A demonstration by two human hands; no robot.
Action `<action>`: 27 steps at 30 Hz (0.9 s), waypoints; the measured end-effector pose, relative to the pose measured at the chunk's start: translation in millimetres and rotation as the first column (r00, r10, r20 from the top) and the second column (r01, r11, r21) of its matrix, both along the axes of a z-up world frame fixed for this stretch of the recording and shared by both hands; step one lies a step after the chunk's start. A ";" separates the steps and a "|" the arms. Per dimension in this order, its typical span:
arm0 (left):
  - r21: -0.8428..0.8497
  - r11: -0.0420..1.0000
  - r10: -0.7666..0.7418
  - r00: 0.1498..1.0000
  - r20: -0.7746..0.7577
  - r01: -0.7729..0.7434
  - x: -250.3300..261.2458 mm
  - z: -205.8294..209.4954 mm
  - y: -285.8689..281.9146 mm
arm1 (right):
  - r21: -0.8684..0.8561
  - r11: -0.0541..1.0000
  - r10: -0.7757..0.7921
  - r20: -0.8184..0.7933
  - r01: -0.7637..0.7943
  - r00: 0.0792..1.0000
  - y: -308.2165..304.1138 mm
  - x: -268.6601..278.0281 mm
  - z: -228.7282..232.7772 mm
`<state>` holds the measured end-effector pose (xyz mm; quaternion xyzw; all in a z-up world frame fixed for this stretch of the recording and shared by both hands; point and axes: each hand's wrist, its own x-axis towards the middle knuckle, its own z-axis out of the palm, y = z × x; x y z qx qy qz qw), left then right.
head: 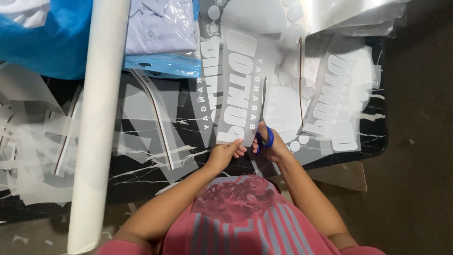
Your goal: The person uses scissors to cut out individual sticker designs from a large sheet of vinyl. They repeatedly trim around the edges of the printed text and shapes, separating them from the backing sheet.
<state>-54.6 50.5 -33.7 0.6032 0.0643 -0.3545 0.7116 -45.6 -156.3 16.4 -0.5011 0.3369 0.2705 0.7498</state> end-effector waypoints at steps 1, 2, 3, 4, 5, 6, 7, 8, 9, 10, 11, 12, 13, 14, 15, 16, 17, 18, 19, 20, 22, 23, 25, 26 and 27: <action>-0.003 1.000 0.004 1.000 -0.003 -0.004 1.4 1.3 1.9 | -0.020 1.000 0.021 0.019 -0.021 1.000 -0.5 -0.7 -4.4; -0.007 1.000 0.007 1.000 -0.008 -0.007 2.1 2.6 3.3 | -0.042 0.998 0.041 0.036 -0.040 0.999 -1.6 -2.2 -8.5; -0.008 1.000 0.008 1.000 -0.008 -0.008 1.5 1.0 5.0 | -0.043 0.998 0.042 0.036 -0.040 0.998 -0.8 -1.6 -7.5; -0.011 1.000 0.001 1.000 -0.013 -0.001 0.8 -0.5 6.9 | -0.039 0.997 0.063 0.045 -0.061 0.997 0.0 -1.4 -6.5; -0.014 1.000 -0.006 1.000 -0.019 0.005 0.1 -1.9 8.6 | -0.036 0.996 0.084 0.054 -0.082 0.995 0.8 -1.2 -5.5; -0.014 1.000 -0.006 1.000 -0.017 0.006 -1.0 -1.0 11.4 | -0.037 0.996 0.084 0.056 -0.082 0.995 2.2 1.8 0.1; -0.014 0.999 -0.041 0.999 0.011 0.041 -2.1 -0.2 14.3 | -0.003 0.999 0.040 0.036 -0.040 0.999 3.5 4.9 5.6; -0.013 0.997 -0.076 0.996 0.037 0.077 -4.6 0.8 17.4 | 0.030 1.000 -0.002 0.013 0.002 1.000 5.1 6.8 11.1; -0.012 0.997 -0.076 0.996 0.036 0.077 -5.7 5.5 16.6 | 0.031 1.000 -0.002 0.012 0.002 1.000 5.3 10.3 17.3; 0.004 0.998 -0.063 0.998 0.005 0.063 -6.3 10.3 16.2 | 0.025 0.999 -0.024 0.019 0.023 1.000 5.9 14.4 23.5; 0.020 0.999 -0.049 0.998 -0.027 0.050 -6.9 15.0 15.9 | 0.019 0.999 -0.045 0.026 0.045 0.999 6.5 18.4 29.7; 0.019 0.999 -0.049 0.998 -0.026 0.049 -6.7 12.4 16.3 | 0.018 0.999 -0.045 0.027 0.045 0.999 4.9 18.6 22.7; -0.003 0.999 -0.052 0.999 -0.008 0.052 -6.7 9.7 16.9 | -0.011 0.999 -0.038 0.037 0.038 0.999 3.3 18.7 15.5; -0.026 0.998 -0.054 0.999 0.009 0.054 -7.3 7.1 17.8 | -0.039 0.999 -0.029 0.047 0.031 0.998 2.1 18.3 8.4; -0.026 0.998 -0.053 0.999 0.009 0.053 -6.1 9.3 19.2 | -0.040 0.999 -0.028 0.047 0.030 0.999 1.6 17.2 5.7; -0.015 0.998 -0.063 0.998 0.000 0.063 -4.2 11.5 20.4 | -0.038 0.999 -0.016 0.062 0.018 0.998 1.0 17.2 3.1; -0.004 0.997 -0.074 0.997 -0.010 0.074 -2.1 13.8 21.6 | -0.036 0.999 -0.003 0.078 0.006 0.997 0.4 17.2 0.7; -0.005 0.997 -0.073 0.997 -0.009 0.073 -1.1 14.3 24.6 | -0.037 0.999 -0.002 0.079 0.005 0.997 1.0 18.1 1.8; -0.008 0.998 -0.067 0.998 -0.016 0.067 0.0 14.7 27.6 | -0.033 0.999 0.009 0.066 -0.007 0.998 1.6 18.9 2.9; -0.012 0.998 -0.061 0.998 -0.023 0.061 0.9 15.1 30.5 | -0.029 0.999 0.021 0.052 -0.020 0.998 2.1 19.7 4.0; 0.026 0.995 -0.100 0.995 -0.003 0.100 -0.4 14.4 35.6 | -0.038 0.999 0.004 0.035 -0.002 0.999 0.9 22.9 4.9; 0.065 0.988 -0.140 0.990 0.014 0.138 -1.1 14.0 38.3 | -0.047 0.999 -0.015 0.017 0.015 1.000 0.5 24.5 5.3; 0.052 0.992 -0.114 0.993 -0.017 0.115 -4.5 22.0 42.8 | 0.018 1.000 -0.013 0.051 0.012 0.999 -0.5 29.4 12.6; 0.039 0.995 -0.091 0.995 -0.049 0.093 -6.0 25.9 44.8 | 0.082 0.997 -0.015 0.086 0.008 0.996 -1.1 31.8 16.2; 0.039 0.995 -0.091 0.995 -0.049 0.093 -5.8 26.8 45.8 | 0.082 0.997 -0.015 0.086 0.008 0.996 0.5 31.9 15.8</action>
